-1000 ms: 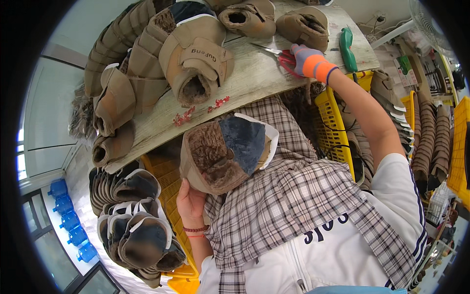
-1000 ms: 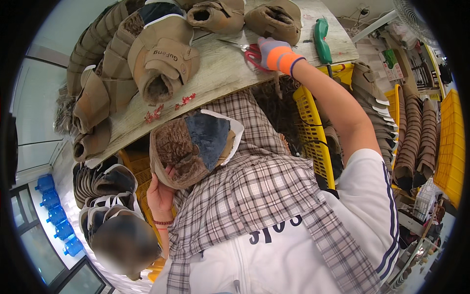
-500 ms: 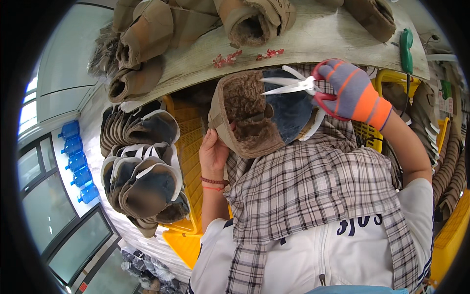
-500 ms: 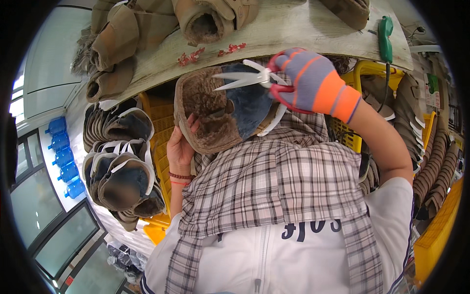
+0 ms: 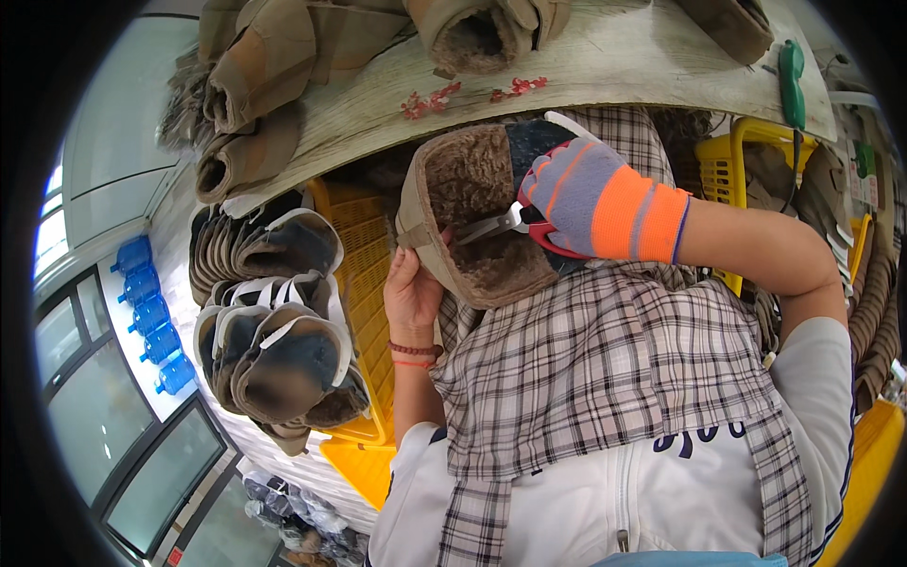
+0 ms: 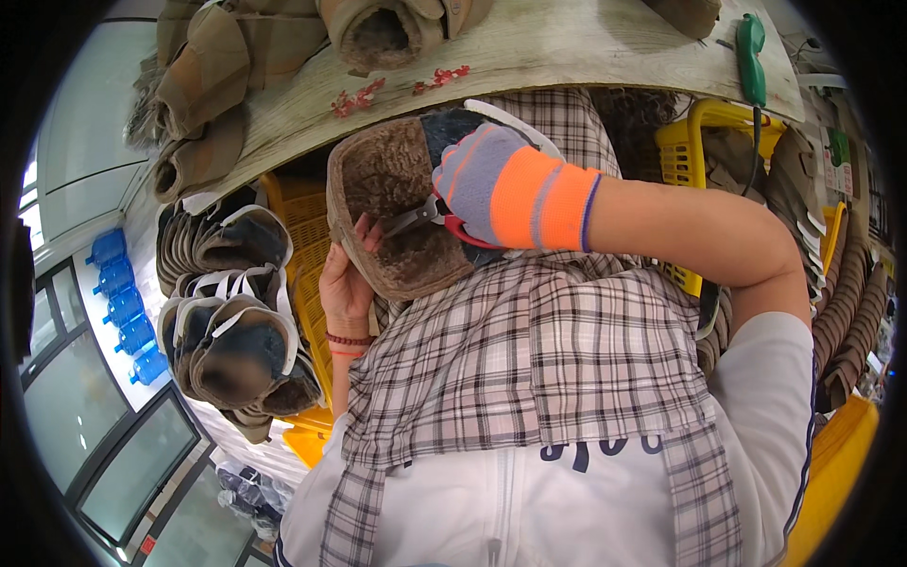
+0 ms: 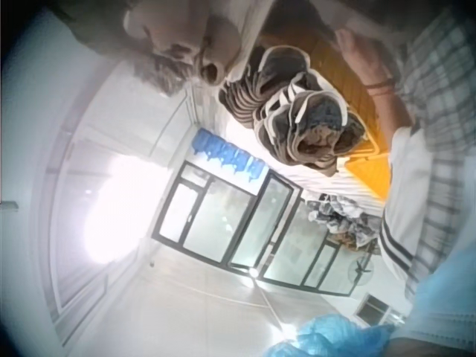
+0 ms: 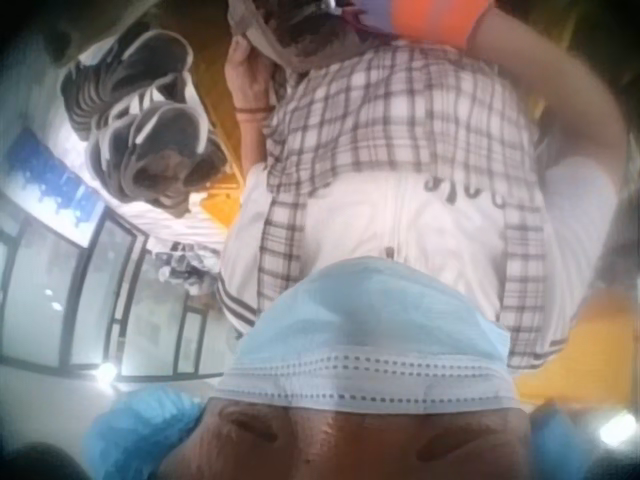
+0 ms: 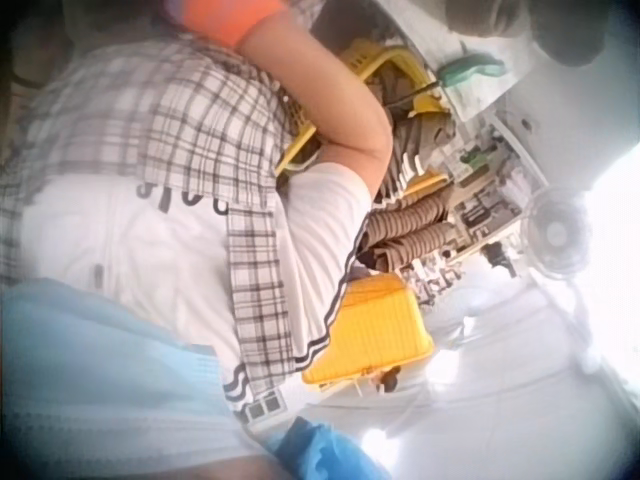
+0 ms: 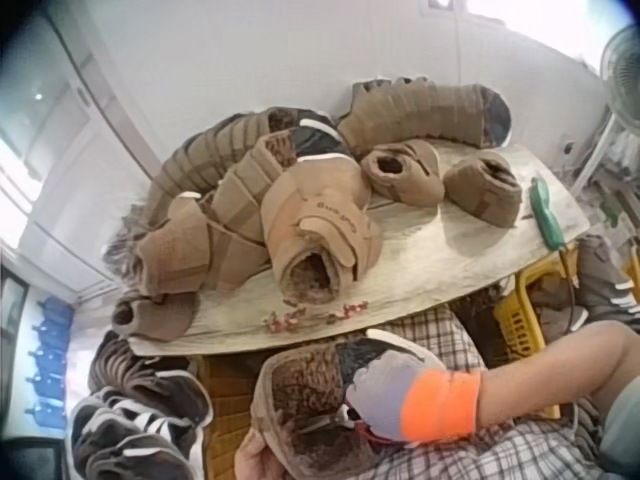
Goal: The person trims the inner lining of multiple beige boots using scissors and a green handheld tool. They pick up each boot, cut the lining along the opening, and place the finished boots on a nearby table. The process is repeated for several boots in a workshop setting.
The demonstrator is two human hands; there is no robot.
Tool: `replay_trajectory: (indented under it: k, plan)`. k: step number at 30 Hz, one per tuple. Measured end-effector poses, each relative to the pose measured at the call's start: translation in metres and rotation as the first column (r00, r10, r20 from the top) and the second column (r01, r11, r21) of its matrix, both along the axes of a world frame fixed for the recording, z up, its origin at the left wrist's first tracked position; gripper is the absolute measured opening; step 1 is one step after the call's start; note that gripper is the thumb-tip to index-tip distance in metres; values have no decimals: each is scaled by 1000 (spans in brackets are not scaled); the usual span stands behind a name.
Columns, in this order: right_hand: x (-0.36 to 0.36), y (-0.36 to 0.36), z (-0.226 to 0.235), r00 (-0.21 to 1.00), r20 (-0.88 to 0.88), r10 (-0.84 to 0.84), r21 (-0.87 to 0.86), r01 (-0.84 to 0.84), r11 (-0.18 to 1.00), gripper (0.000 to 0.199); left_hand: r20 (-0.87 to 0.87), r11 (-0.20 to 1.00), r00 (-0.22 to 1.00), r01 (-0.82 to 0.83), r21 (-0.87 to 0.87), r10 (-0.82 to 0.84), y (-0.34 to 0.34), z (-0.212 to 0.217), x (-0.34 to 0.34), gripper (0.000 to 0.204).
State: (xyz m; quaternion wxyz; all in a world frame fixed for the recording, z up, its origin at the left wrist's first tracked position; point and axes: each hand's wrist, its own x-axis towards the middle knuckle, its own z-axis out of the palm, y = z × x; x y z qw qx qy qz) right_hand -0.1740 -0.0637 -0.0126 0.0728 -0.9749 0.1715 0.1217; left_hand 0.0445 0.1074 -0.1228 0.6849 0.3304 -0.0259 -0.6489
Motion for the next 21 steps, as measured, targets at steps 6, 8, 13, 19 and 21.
replay_trajectory:
  k: [6,8,13,19,21]
  plan:
    - [6,4,6,999,-23,49,-30,-50,998,17,41,999,999,-8,41,7,0,3,-1,46]
    - [8,4,8,997,-47,63,-3,-64,998,16,42,999,999,-7,41,5,-1,4,-2,47]
    - [7,5,11,988,-152,7,63,2,998,19,50,999,999,-2,34,0,-2,7,-5,50]
    - [-25,-15,24,960,-39,-278,160,281,946,44,39,1000,999,-2,12,2,-1,7,-5,50]
    - [-41,-18,24,949,51,-312,86,307,948,51,38,999,999,9,49,-11,-2,7,-2,51]
